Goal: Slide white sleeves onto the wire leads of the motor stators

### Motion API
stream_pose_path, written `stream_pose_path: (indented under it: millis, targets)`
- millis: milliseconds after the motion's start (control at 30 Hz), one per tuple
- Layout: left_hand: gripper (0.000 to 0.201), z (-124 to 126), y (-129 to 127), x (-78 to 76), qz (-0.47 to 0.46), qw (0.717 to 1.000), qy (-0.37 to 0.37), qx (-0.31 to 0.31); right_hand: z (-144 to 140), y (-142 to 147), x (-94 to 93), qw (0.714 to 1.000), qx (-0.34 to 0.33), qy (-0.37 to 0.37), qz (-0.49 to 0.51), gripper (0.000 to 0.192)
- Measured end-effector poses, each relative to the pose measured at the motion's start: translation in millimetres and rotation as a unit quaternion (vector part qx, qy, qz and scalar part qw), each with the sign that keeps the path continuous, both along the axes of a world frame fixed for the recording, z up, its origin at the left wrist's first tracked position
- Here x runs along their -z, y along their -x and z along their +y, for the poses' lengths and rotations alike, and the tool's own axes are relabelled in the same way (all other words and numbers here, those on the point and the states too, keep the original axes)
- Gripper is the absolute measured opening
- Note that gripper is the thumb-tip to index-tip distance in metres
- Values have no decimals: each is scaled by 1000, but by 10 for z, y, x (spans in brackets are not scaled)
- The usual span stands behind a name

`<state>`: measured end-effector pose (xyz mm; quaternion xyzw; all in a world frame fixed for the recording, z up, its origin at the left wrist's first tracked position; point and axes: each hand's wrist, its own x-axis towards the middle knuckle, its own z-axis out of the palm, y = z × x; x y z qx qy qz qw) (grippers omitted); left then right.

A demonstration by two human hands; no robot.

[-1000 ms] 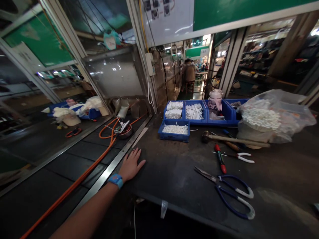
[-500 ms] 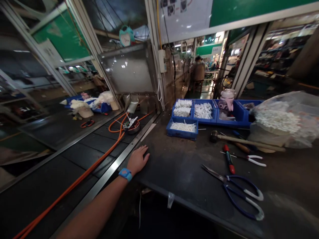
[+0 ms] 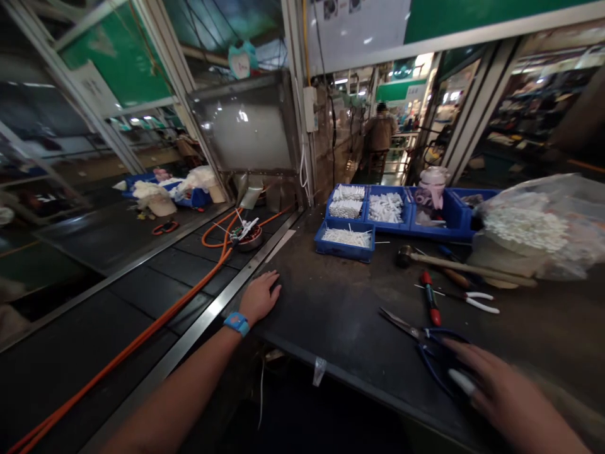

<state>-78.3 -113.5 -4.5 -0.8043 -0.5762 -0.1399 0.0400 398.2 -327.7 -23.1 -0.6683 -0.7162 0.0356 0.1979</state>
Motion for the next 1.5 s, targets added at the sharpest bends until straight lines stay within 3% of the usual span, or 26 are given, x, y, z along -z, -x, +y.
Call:
stream_pose_path:
  millis: [100, 200, 367, 600, 700, 833, 1000, 1200, 1500]
  targets:
    - [39, 10, 1, -10, 1, 1000, -5, 4, 182, 327, -96, 997, -37, 61, -40, 70]
    - [39, 39, 10, -16, 0, 1000, -12, 13, 274, 511, -222, 995, -7, 64, -75, 74]
    - [41, 120, 47, 7, 7, 999, -25, 27, 249, 465, -279, 994, 41, 60, -87, 76]
    - [46, 216, 112, 49, 12, 999, -35, 36, 168, 501, -287, 996, 51, 67, 12, 83]
    - [49, 247, 125, 61, 11, 998, -42, 41, 89, 261, -315, 994, 94, 33, 50, 74]
    - [51, 290, 130, 80, 7, 997, -55, 50, 25, -363, -316, 982, 188, -29, 19, 63]
    - [53, 327, 129, 93, 6, 997, -55, 46, 242, -927, -210, 952, 297, -47, -54, 50]
    - [53, 339, 125, 76, 7, 998, -50, 42, 554, -926, -44, 950, 300, -43, -75, 37]
    - [52, 302, 109, 42, 0, 998, -53, 36, 481, -989, 68, 952, 291, -75, -53, 39]
